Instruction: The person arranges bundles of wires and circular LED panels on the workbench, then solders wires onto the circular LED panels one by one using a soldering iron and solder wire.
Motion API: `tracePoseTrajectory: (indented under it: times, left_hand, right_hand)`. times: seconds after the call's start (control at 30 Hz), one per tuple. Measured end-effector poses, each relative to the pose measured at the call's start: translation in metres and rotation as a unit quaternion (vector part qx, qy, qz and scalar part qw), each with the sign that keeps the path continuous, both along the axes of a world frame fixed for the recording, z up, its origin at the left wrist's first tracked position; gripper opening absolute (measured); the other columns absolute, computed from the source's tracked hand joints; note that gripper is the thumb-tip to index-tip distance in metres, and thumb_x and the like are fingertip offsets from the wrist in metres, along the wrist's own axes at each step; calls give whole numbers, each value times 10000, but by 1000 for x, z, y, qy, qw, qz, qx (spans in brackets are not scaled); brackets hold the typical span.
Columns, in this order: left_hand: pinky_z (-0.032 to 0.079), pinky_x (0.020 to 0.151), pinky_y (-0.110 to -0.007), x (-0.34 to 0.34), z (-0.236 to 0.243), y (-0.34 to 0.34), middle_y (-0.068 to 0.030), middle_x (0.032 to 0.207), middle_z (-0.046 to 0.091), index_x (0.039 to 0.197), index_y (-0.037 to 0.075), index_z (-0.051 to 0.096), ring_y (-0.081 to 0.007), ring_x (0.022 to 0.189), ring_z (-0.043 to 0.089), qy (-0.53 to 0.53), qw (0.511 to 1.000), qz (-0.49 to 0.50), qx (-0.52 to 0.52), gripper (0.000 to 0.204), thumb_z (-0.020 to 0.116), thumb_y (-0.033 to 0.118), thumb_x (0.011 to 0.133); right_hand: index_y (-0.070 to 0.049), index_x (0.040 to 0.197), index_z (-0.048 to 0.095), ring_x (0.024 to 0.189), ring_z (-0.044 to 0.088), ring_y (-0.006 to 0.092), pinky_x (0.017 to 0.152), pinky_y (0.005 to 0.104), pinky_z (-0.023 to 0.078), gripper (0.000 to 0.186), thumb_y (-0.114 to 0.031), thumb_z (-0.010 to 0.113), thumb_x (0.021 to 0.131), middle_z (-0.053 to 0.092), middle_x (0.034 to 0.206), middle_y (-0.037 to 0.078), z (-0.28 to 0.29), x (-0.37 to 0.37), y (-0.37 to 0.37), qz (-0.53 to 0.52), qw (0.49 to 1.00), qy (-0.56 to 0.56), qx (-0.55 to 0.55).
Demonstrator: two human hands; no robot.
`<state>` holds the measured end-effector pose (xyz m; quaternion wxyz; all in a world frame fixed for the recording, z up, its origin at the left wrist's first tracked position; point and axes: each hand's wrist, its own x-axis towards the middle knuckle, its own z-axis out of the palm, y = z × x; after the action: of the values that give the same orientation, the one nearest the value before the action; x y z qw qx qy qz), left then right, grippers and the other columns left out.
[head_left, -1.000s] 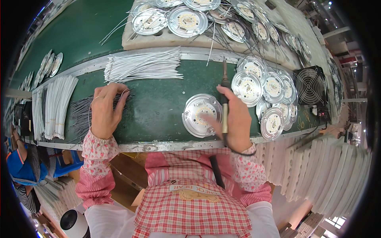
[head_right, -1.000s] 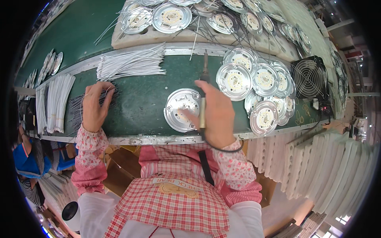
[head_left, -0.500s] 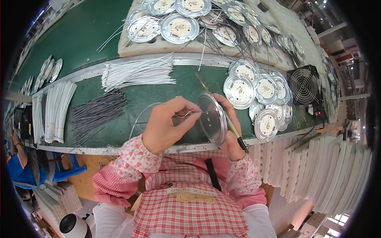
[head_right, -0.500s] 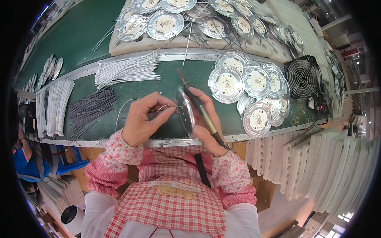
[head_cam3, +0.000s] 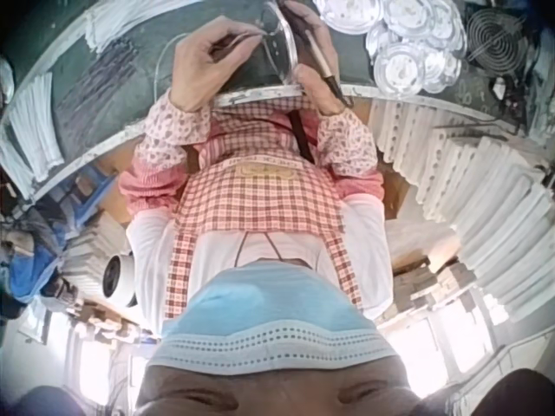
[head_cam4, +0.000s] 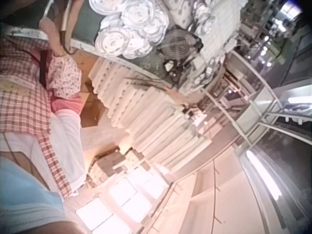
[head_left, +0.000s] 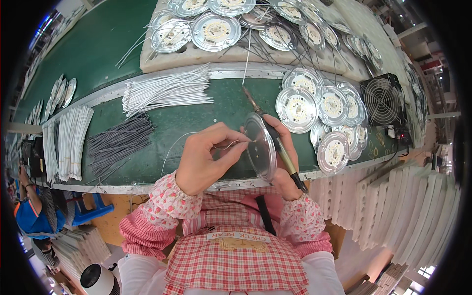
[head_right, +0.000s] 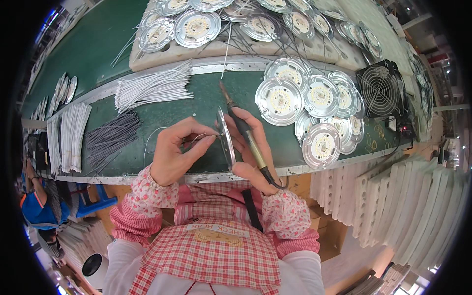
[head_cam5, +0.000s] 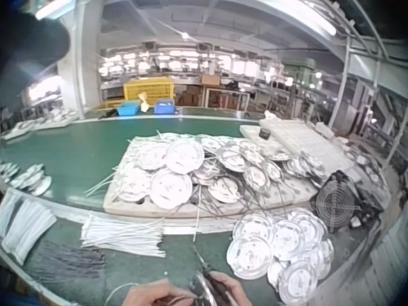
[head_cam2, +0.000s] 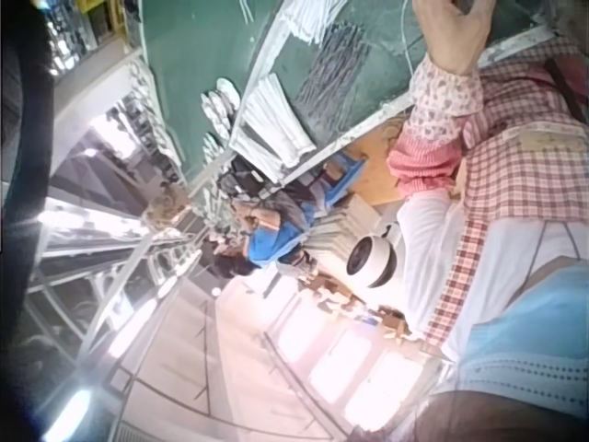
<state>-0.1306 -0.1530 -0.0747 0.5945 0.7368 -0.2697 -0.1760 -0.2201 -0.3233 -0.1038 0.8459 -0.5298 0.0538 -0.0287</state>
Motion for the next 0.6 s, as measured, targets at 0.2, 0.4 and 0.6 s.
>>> tracePoseTrajectory:
  times: [0.2,0.4,0.6]
  left_hand:
    - [420,601,-269,-12,4,0,-52,794,602,978,41,722,-141,656,541,-152,987,35,50,161,701,2,823]
    - [480,654,-322,-12,8,5,-109,798,621,962,12,689,-241,683,605,-188,978,40,84,153,699,5,809]
    - [509,636,-336,4,-5,12,-168,774,685,916,6,716,-206,682,682,69,996,10,62,252,704,254,872]
  right_hand:
    - [-34,1521,202,1411,388,311,1178,434,291,1159,-486,877,694,359,1516,192,-9,-2,4,12,1000,-17,3]
    - [-40,1482,335,1378,433,315,1130,431,362,1087,-217,958,609,421,1493,211,6,-3,6,-51,903,-193,-380]
    - [-12,1461,352,1286,473,429,1067,460,403,1053,-182,933,600,444,1462,231,1,0,9,-64,831,-212,-510]
